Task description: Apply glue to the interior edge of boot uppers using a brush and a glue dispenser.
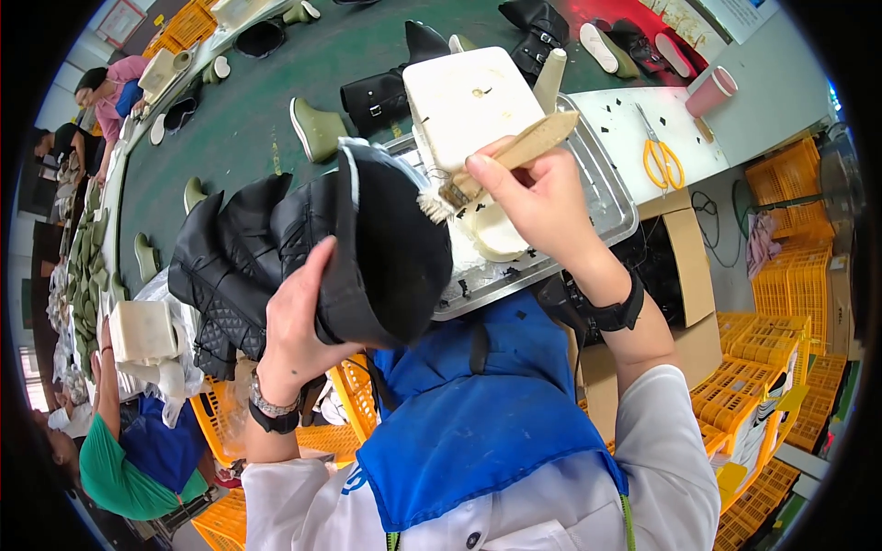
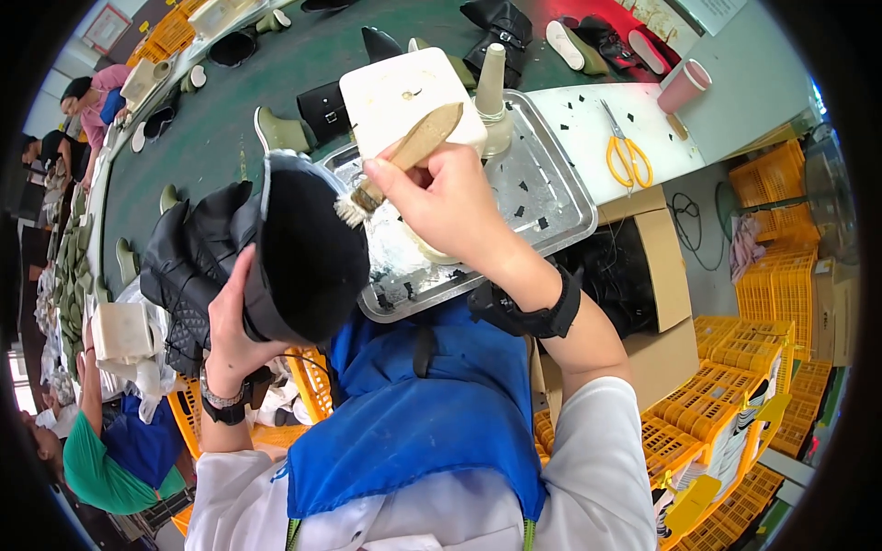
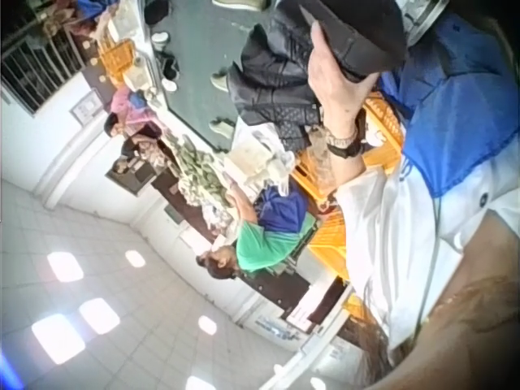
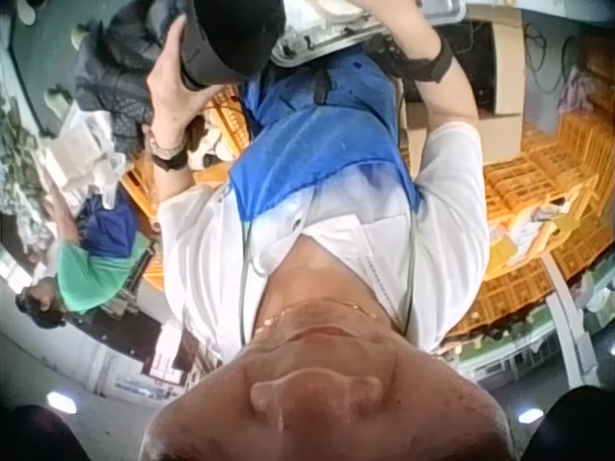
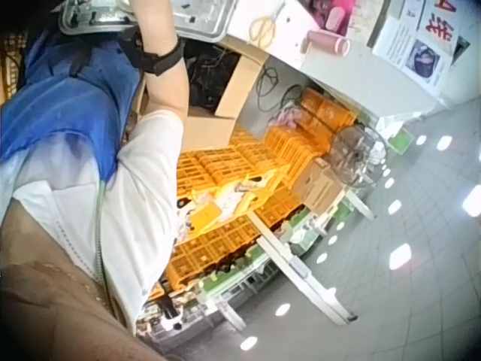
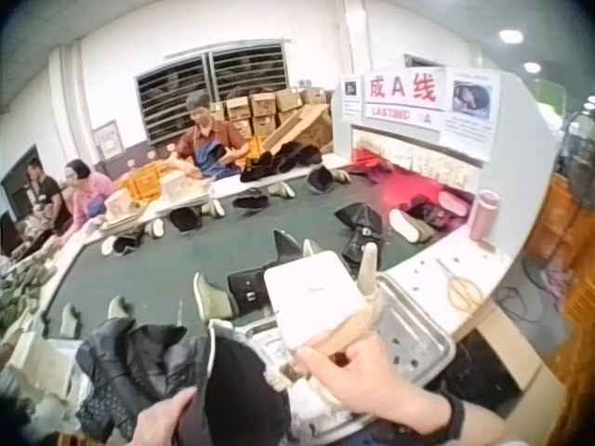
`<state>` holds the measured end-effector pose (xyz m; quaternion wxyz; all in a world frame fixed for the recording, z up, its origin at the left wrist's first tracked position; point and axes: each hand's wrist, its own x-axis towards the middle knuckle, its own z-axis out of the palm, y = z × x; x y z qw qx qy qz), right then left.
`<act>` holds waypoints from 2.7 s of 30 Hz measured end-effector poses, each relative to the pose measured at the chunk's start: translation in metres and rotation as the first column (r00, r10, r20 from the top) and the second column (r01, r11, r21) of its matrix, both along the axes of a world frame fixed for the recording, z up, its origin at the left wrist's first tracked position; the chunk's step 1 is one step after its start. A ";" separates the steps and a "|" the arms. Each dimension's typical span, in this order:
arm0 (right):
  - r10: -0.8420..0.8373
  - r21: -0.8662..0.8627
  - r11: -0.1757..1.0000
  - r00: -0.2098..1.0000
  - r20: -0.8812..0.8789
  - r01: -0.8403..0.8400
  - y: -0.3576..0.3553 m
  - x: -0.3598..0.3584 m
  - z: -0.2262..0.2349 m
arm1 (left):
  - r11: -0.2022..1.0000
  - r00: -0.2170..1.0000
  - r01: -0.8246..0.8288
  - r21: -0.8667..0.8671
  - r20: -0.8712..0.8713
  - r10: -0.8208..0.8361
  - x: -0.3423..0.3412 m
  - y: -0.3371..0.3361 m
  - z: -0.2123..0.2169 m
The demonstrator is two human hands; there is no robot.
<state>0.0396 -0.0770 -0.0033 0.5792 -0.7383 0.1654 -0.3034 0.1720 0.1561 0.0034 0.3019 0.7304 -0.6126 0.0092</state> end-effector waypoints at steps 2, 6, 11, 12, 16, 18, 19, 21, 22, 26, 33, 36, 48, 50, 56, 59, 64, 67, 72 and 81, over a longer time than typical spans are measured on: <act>0.032 -0.021 0.999 0.999 -0.005 -0.032 0.004 -0.001 -0.006 | 0.997 0.998 -0.059 -0.042 -0.009 0.059 0.000 -0.002 -0.005; 0.057 0.066 0.996 0.998 -0.018 -0.055 0.007 0.003 -0.013 | 0.985 0.989 -0.147 -0.087 -0.007 0.147 0.000 -0.006 -0.011; -0.016 0.120 0.993 0.987 0.161 -0.003 0.018 0.003 -0.011 | 0.976 0.975 -0.198 -0.090 0.082 0.206 -0.001 -0.007 -0.012; -0.014 0.118 0.993 0.987 0.161 -0.005 0.021 0.001 -0.012 | 0.973 0.971 -0.207 -0.098 0.098 0.217 -0.001 -0.008 -0.011; 0.030 0.186 0.981 0.989 0.145 -0.057 0.025 0.005 -0.022 | 0.969 0.965 -0.223 -0.109 0.115 0.235 0.002 -0.009 -0.009; -0.008 0.130 0.991 0.985 0.170 -0.014 0.023 0.008 -0.026 | 0.971 0.970 -0.210 -0.113 0.099 0.221 0.002 -0.007 -0.008; -0.031 0.064 0.998 0.975 0.221 0.018 0.022 0.009 -0.026 | 0.974 0.975 -0.195 -0.119 0.088 0.206 0.000 -0.005 -0.006; -0.052 0.003 0.999 0.962 0.267 0.053 0.019 0.012 -0.026 | 0.977 0.979 -0.175 -0.121 0.082 0.186 -0.001 -0.004 -0.005; -0.057 -0.069 0.994 0.958 0.283 0.080 0.018 0.015 -0.026 | 0.981 0.983 -0.156 -0.118 0.073 0.166 0.001 -0.005 -0.005; 0.003 -0.290 0.953 0.952 0.306 0.090 0.021 0.013 -0.017 | 0.981 0.983 -0.156 -0.117 0.075 0.165 0.007 -0.007 -0.007; 0.233 -0.165 0.966 0.944 0.234 -0.198 0.041 0.001 -0.009 | 0.937 0.940 -0.266 -0.228 0.152 0.304 0.007 -0.006 -0.003; 0.263 -0.072 0.965 0.934 0.242 -0.253 0.052 -0.003 -0.007 | 0.908 0.910 -0.282 -0.311 0.213 0.356 0.007 -0.007 -0.008; 0.167 0.125 0.971 0.953 0.252 -0.203 0.043 -0.001 -0.028 | 0.899 0.863 -0.281 -0.335 0.322 0.390 0.011 -0.008 -0.014; 0.079 -0.141 0.989 0.956 0.282 -0.040 0.031 0.008 -0.025 | 0.925 0.910 -0.231 -0.301 0.269 0.315 0.015 -0.011 -0.010; -0.022 -0.033 0.999 0.989 0.144 0.027 0.024 -0.001 -0.023 | 0.965 0.970 -0.227 -0.128 0.058 0.236 0.019 0.014 0.014; -0.136 0.050 0.989 0.987 -0.085 0.141 -0.009 -0.030 -0.027 | 0.979 0.972 -0.151 -0.138 -0.200 0.121 0.028 0.020 0.019; -0.018 -0.057 0.998 0.943 -0.332 -0.001 -0.032 -0.059 -0.056 | 0.995 0.801 -0.006 -0.097 -0.597 -0.053 0.041 0.036 0.020; 0.003 -0.249 0.964 0.935 -0.355 -0.097 -0.015 -0.049 -0.065 | 0.980 0.623 0.033 -0.197 -0.763 -0.174 0.053 0.041 0.001; 0.087 -0.369 0.884 0.878 -0.471 -0.286 -0.010 -0.035 -0.056 | 0.971 0.162 0.100 -0.217 -0.959 -0.231 0.059 0.043 -0.012; 0.116 -0.355 0.885 0.881 -0.459 -0.302 -0.064 -0.072 -0.082 | 0.959 -0.204 0.142 -0.246 -0.955 -0.215 0.054 0.054 -0.016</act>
